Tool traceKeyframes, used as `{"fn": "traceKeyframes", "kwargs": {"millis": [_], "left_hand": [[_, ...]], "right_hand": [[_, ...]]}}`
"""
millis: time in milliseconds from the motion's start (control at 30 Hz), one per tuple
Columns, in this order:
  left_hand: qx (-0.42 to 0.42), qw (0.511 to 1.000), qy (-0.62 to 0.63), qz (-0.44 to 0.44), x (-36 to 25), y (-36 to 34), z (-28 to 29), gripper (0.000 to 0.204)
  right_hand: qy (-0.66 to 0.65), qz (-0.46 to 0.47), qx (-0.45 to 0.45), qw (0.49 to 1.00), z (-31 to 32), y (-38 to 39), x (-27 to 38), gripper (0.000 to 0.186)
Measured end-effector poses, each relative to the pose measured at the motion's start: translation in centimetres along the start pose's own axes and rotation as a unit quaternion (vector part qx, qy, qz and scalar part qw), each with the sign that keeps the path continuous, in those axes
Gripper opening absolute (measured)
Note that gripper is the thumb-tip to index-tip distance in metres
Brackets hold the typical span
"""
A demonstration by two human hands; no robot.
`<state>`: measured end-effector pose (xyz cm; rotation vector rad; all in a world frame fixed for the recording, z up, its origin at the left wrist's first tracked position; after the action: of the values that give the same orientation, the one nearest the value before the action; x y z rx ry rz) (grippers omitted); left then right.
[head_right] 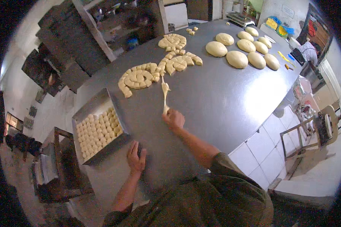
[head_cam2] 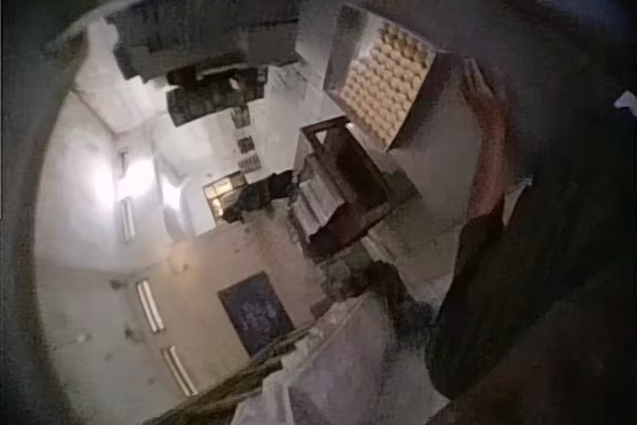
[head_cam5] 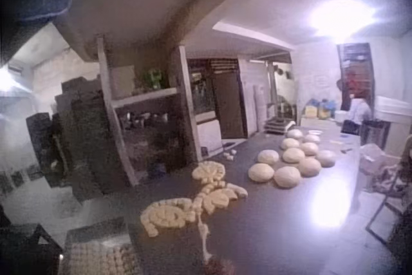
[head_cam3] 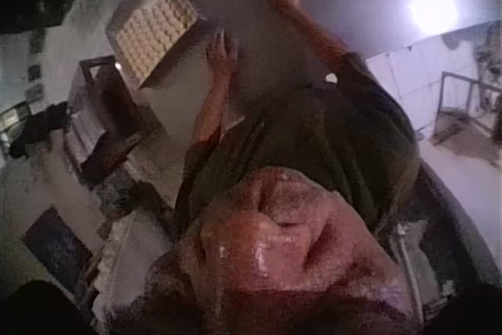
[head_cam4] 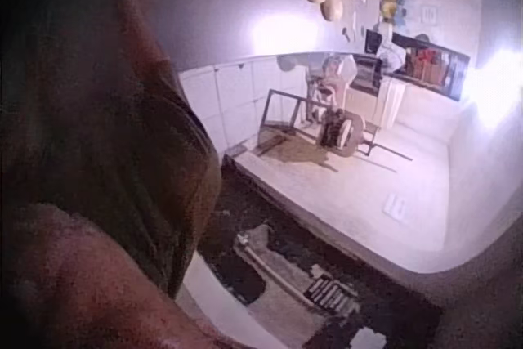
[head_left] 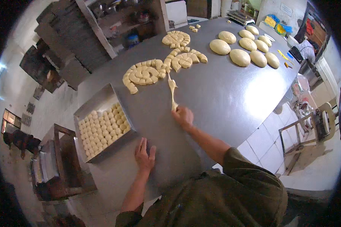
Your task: The person places small rounds of dough into a metal baking tray and arranges other pieces of dough on a metal table surface by hand.
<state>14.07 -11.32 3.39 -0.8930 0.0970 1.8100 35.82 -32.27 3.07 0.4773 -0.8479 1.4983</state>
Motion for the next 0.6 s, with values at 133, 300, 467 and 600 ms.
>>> {"fn": "traceKeyframes", "kwargs": {"millis": [133,300,467,600], "left_hand": [[0.069,0.832,0.416,0.362,-2.9,0.1,0.2,0.062],[0.024,0.984,0.061,0.163,4.6,6.0,9.8,0.06],[0.104,0.933,-0.275,-0.206,10.7,10.4,15.6,0.074],[-0.107,0.967,-0.071,-0.222,4.6,3.4,7.6,0.062]], "right_hand": [[-0.104,0.198,0.142,0.964,-0.2,16.3,9.3,0.04],[-0.096,0.186,0.249,0.946,7.6,21.2,8.1,0.044],[0.186,0.398,0.294,0.849,9.6,17.8,-6.3,0.044],[0.189,0.128,0.071,0.971,4.1,10.3,1.1,0.033]]}}
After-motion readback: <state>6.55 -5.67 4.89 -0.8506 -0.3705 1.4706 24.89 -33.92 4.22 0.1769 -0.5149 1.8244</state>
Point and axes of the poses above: each hand's wrist, its own y-axis away from the middle knuckle, its own z-axis out of the back of the hand, x = y × z, the point moved 7 cm from there along -y, towards the middle knuckle, and after that the axes turned 15 degrees about -x, right-handed, at the moved point
